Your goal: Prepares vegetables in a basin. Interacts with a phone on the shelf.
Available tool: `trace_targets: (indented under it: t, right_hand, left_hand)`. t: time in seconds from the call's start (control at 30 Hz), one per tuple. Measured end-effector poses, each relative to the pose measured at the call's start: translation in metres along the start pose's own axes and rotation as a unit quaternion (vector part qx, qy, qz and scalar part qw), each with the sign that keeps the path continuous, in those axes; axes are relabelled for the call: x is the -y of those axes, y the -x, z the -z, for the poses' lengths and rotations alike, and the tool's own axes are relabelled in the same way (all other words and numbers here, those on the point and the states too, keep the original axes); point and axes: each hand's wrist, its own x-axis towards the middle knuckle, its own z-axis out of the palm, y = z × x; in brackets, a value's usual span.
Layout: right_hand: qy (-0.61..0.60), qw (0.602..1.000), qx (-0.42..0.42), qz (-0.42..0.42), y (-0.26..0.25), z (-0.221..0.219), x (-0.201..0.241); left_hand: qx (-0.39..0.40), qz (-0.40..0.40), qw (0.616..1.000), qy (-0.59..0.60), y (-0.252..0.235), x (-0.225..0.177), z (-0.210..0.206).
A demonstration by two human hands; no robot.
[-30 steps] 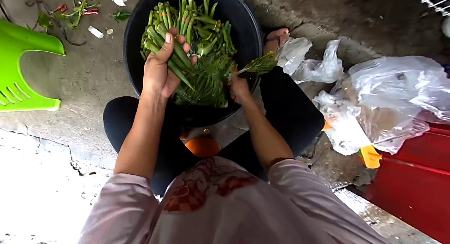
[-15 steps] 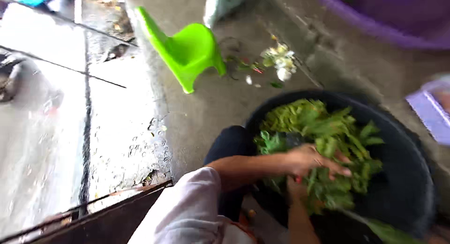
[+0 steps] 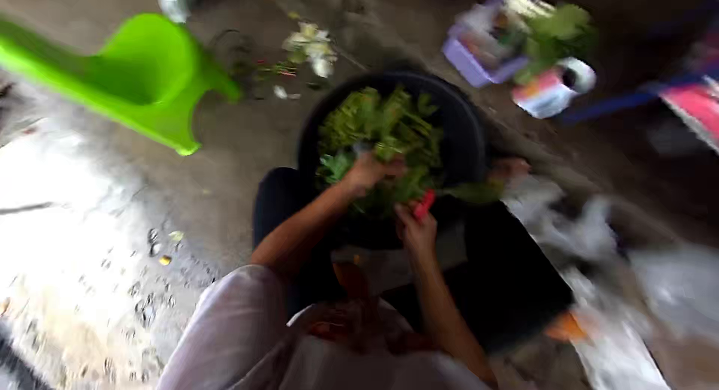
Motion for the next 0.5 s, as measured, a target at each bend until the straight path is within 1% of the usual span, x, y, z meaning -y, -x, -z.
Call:
trace_targets:
  t: [0.1, 0.17, 0.2, 0.3, 0.37, 0.47, 0.5]
  right_hand:
    - [-0.008, 0.998, -0.017, 0.067, 0.004, 0.022, 0.004]
    - [-0.023, 0.996, -0.005, 0.089, 0.005, 0.033, 0.002]
    - [-0.022, 0.995, 0.003, 0.092, 0.005, 0.036, 0.001]
    - [-0.021, 0.996, 0.013, 0.091, 0.003, 0.038, 0.0]
    - [-0.019, 0.996, 0.006, 0.087, 0.003, 0.036, 0.0]
    - [-0.017, 0.992, -0.014, 0.125, 0.003, 0.037, -0.003]
    - [0.004, 0.989, -0.016, 0.144, 0.003, 0.042, -0.004]
  left_hand:
    - [0.062, 0.001, 0.998, -0.028, 0.001, 0.012, -0.012]
    - [0.109, -0.022, 0.993, -0.035, 0.006, 0.016, -0.019]
    - [0.119, -0.036, 0.992, -0.037, 0.008, 0.018, -0.023]
    - [0.11, -0.052, 0.992, -0.035, 0.012, 0.019, -0.031]
    - [0.111, -0.058, 0.992, -0.008, 0.01, 0.021, -0.033]
    - [0.113, -0.071, 0.991, 0.017, 0.007, 0.022, -0.031]
    - [0.113, -0.081, 0.99, 0.023, 0.005, 0.023, -0.03]
